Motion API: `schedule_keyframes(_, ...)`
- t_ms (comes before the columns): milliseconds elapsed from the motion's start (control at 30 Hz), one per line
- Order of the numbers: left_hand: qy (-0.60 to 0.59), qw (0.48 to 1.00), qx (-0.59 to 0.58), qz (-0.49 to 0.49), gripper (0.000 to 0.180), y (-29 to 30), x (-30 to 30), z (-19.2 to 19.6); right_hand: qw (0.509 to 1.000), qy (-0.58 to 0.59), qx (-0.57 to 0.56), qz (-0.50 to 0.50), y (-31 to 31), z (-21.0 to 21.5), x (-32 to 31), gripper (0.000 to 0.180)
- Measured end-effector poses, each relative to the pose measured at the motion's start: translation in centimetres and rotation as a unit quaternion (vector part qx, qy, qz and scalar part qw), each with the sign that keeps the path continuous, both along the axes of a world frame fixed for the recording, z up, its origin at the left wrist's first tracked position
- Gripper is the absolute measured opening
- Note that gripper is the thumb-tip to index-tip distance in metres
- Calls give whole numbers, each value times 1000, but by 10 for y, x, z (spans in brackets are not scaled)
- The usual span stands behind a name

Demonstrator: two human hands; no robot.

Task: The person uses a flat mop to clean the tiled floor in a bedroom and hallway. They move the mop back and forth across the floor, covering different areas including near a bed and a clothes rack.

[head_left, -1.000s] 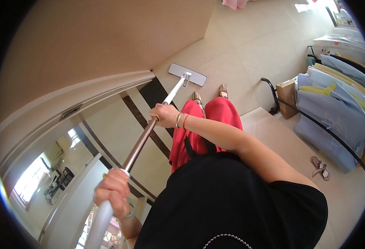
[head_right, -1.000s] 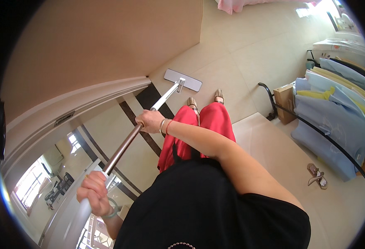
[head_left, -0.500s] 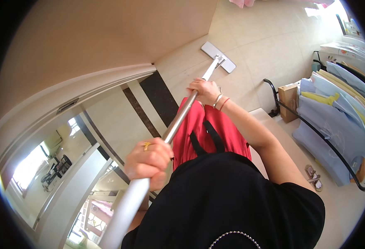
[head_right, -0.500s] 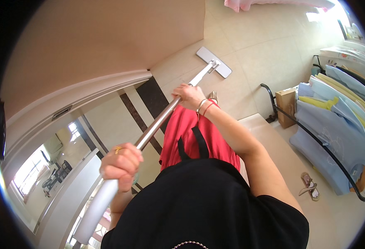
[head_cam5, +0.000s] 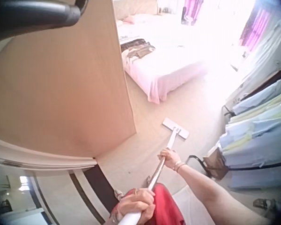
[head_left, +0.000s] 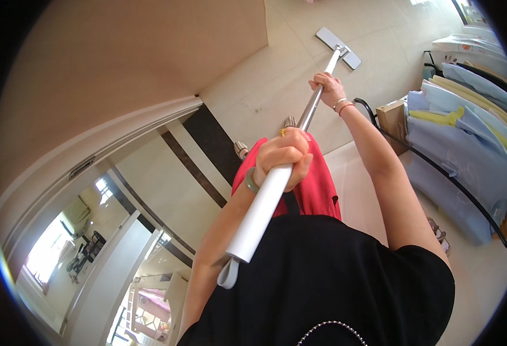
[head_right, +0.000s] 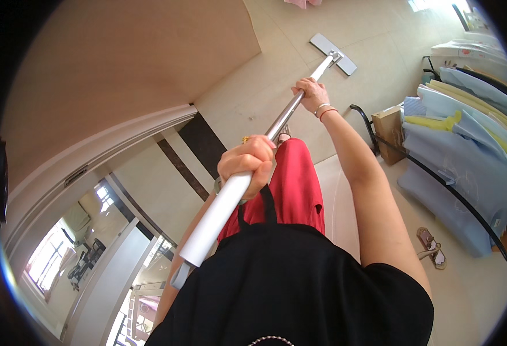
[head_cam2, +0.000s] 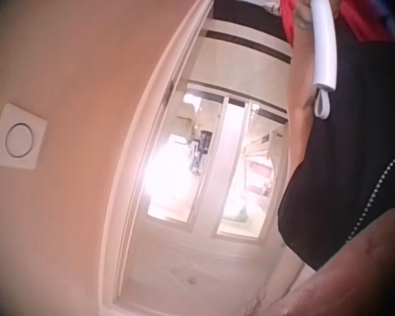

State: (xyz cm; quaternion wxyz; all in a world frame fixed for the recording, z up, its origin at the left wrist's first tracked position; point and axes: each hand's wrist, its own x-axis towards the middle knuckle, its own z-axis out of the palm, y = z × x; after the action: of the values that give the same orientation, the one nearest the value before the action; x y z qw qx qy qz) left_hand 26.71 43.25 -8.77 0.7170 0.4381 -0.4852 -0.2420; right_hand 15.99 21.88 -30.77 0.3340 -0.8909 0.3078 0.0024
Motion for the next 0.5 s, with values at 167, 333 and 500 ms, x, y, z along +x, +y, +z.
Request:
schedule_keyframes(167, 4, 1000, -2, -1, 17, 60, 24, 12, 999, -41, 1, -1, 72, 6, 22, 8)
schedule_keyframes(333, -1, 997, 79, -10, 20, 157, 69, 72, 997, -79, 24, -9, 193, 29, 63, 10)
schedule_keyframes(500, -24, 985, 169, -12, 19, 259, 116, 135, 993, -95, 66, -12, 324, 80, 117, 9)
